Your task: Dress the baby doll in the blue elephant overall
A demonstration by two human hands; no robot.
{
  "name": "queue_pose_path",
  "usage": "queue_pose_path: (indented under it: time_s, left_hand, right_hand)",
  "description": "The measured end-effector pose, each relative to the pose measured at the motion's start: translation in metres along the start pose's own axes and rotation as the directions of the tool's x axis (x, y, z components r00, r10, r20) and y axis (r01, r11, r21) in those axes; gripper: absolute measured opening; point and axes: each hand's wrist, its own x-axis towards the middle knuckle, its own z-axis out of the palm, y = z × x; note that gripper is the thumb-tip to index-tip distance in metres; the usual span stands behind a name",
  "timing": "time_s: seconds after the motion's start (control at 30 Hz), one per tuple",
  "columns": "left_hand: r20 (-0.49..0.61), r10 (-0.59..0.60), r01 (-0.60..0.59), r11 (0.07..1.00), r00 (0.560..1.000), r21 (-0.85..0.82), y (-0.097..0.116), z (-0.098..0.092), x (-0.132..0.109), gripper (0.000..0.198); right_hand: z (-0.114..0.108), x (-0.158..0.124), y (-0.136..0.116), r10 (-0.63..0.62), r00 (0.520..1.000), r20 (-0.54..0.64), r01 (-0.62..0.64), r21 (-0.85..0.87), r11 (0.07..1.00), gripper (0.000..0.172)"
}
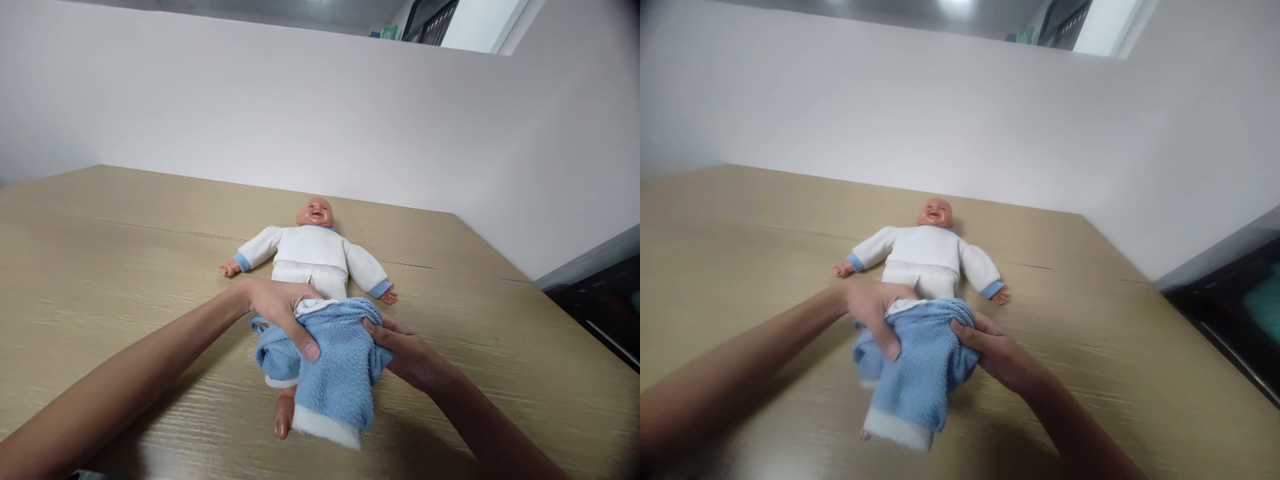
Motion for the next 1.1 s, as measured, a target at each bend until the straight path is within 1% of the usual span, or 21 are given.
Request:
queue_pose_path:
  time_s: [0.07,0.13,0.2,0.23,0.27,0.33,0.4,0.43,0.47,0.53,0.6,0.7,0.73,0.77,0.8,0.83,0.87,0.9,0.97,1.03,1.1]
  left_hand:
    - [-0.062,0.065,-0.062,0.997,0.996,0.046,-0.002,0.001,0.0,0.029]
    - [-0.11,0.106,-0.097,0.992,0.988,0.084,-0.003,0.002,0.0,0.034]
    - [-0.128,0.106,-0.093,0.991,0.986,0.1,-0.003,0.003,-0.001,0.04]
    - [-0.128,0.093,-0.081,0.992,0.987,0.097,-0.003,0.003,-0.001,0.042]
    - [-0.13,0.077,-0.065,0.994,0.989,0.092,-0.003,0.004,-0.001,0.043]
    - [-0.125,0.046,-0.038,0.997,0.991,0.062,-0.003,0.004,-0.002,0.046]
    - [-0.069,0.016,-0.016,1.0,0.998,-0.012,-0.004,0.004,-0.001,0.057]
    - [-0.036,0.009,-0.011,0.998,0.999,-0.058,-0.004,0.004,-0.001,0.062]
    - [-0.017,0.009,-0.01,0.995,1.0,-0.096,-0.004,0.004,-0.001,0.065]
    - [-0.044,0.002,-0.007,0.994,0.999,-0.113,-0.005,0.003,-0.001,0.059]
    - [-0.101,-0.009,0.001,0.997,0.995,-0.079,-0.006,0.003,-0.001,0.049]
    - [-0.105,0.021,-0.026,0.998,0.994,-0.049,-0.007,0.002,-0.001,0.043]
    - [-0.101,0.043,-0.047,0.998,0.994,-0.044,-0.008,0.001,-0.001,0.042]
    - [-0.106,0.06,-0.064,0.997,0.992,-0.031,-0.008,0.001,-0.002,0.042]
    - [-0.117,0.069,-0.071,0.997,0.991,-0.013,-0.009,0.001,-0.002,0.043]
    - [-0.131,0.066,-0.065,0.998,0.989,0.007,-0.009,0.001,-0.003,0.045]
    - [-0.147,0.054,-0.051,0.998,0.988,0.022,-0.009,0.001,-0.003,0.048]
    - [-0.163,0.04,-0.036,0.999,0.986,0.029,-0.009,0.001,-0.003,0.049]
    - [-0.188,0.029,-0.027,1.0,0.982,0.013,-0.008,0.003,-0.002,0.051]
    - [-0.202,0.057,-0.059,0.998,0.978,-0.003,-0.005,0.006,0.0,0.054]
    - [-0.218,0.092,-0.084,0.995,0.972,0.046,-0.001,0.01,0.003,0.056]
  right_hand:
    - [0.003,-0.005,-0.005,0.037,0.997,0.062,-0.033,-0.072,0.997,0.054]
    - [0.004,-0.012,-0.011,0.084,0.98,0.182,-0.051,-0.182,0.982,0.061]
    - [0.004,-0.016,-0.013,0.143,0.945,0.295,-0.056,-0.286,0.957,0.065]
    - [0.004,-0.017,-0.013,0.16,0.933,0.323,-0.057,-0.307,0.95,0.065]
    - [0.003,-0.016,-0.012,0.156,0.934,0.321,-0.056,-0.298,0.953,0.065]
    - [0.002,-0.012,-0.007,0.061,0.971,0.229,-0.014,-0.203,0.979,0.063]
    - [0.001,-0.005,0.0,-0.039,0.994,0.101,0.045,-0.064,0.997,0.061]
    - [0.001,-0.002,0.004,-0.059,0.997,0.059,0.059,-0.003,0.998,0.057]
    - [0.002,0.001,0.007,-0.058,0.997,0.043,0.056,0.047,0.997,0.052]
    - [0.004,0.004,0.01,-0.037,0.996,0.077,0.028,0.111,0.993,0.041]
    - [0.006,0.003,0.01,-0.044,0.988,0.145,0.027,0.113,0.993,0.038]
    - [0.008,-0.003,0.003,-0.093,0.961,0.261,0.091,0.017,0.996,0.042]
    - [0.008,-0.004,0.0,-0.097,0.953,0.286,0.108,-0.022,0.994,0.046]
    - [0.008,-0.005,-0.003,-0.094,0.951,0.293,0.119,-0.066,0.991,0.054]
    - [0.008,-0.005,-0.005,-0.087,0.959,0.271,0.121,-0.112,0.986,0.064]
    - [0.008,-0.004,-0.007,-0.088,0.972,0.22,0.123,-0.15,0.981,0.068]
    - [0.009,-0.002,-0.008,-0.108,0.983,0.147,0.133,-0.176,0.975,0.065]
    - [0.009,0.001,-0.009,-0.143,0.988,0.066,0.153,-0.195,0.969,0.059]
    - [0.012,0.007,-0.011,-0.225,0.971,-0.079,0.201,-0.235,0.951,0.047]
    - [0.019,0.008,-0.013,-0.283,0.944,-0.169,0.218,-0.325,0.92,0.046]
    - [0.03,0.002,-0.013,-0.302,0.925,-0.231,0.175,-0.445,0.878,0.048]
